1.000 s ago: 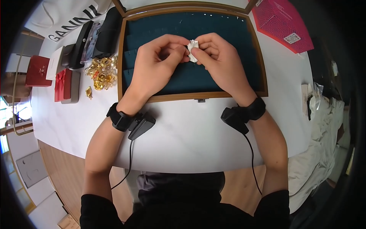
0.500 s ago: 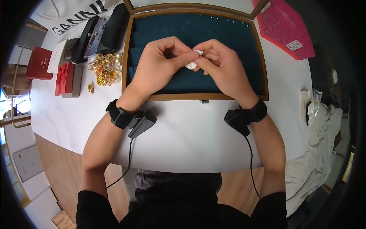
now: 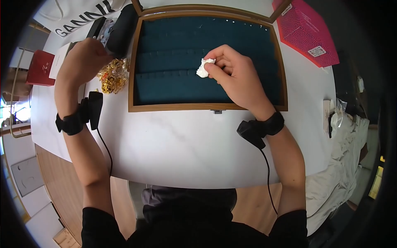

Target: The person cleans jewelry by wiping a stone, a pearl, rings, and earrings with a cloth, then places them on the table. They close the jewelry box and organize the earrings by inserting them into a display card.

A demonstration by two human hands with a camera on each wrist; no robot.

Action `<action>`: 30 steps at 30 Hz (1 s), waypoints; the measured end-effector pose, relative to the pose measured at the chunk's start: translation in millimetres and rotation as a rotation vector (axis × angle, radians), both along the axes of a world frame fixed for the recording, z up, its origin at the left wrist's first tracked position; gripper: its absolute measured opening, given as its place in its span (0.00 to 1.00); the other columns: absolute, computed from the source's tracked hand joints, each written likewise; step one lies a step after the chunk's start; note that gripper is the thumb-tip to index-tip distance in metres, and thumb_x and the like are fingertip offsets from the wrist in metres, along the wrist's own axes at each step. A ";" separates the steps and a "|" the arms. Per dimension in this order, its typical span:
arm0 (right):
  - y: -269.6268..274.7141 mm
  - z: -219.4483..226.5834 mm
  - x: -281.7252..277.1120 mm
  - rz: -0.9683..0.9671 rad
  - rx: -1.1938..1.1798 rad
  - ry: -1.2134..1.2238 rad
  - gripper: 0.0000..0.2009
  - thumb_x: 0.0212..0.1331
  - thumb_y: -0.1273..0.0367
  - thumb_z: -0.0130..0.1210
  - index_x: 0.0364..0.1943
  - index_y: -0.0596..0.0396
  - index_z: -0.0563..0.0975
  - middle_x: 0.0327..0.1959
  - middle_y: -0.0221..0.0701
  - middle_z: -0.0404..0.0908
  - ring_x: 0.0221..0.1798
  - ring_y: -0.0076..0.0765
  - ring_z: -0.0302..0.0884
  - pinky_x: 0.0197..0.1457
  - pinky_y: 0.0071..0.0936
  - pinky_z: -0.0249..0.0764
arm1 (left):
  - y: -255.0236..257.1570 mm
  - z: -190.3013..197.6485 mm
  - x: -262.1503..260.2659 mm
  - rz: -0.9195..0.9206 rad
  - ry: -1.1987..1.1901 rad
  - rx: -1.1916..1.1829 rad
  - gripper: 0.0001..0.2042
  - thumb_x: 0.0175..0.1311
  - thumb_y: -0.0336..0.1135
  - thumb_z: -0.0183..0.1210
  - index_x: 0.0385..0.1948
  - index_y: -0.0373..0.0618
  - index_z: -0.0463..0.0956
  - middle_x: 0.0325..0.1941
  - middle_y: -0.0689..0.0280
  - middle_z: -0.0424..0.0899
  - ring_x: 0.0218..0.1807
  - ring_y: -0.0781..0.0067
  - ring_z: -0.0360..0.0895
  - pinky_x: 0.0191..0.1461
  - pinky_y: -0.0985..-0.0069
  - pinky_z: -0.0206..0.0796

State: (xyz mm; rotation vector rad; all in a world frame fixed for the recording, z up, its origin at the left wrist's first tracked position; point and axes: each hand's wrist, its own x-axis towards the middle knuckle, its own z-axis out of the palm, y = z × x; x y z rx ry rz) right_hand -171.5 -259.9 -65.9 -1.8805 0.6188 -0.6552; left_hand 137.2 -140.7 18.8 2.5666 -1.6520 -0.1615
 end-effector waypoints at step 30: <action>1.4 -6.6 -2.4 -0.055 -0.236 -0.115 0.04 0.62 0.72 0.56 0.34 0.57 0.78 0.30 0.41 0.85 0.35 0.51 0.85 0.41 0.42 0.80 | -135.6 -52.2 -79.1 -0.426 0.229 -0.262 0.14 0.62 0.43 0.65 0.38 0.40 0.86 0.37 0.51 0.88 0.42 0.51 0.86 0.50 0.64 0.75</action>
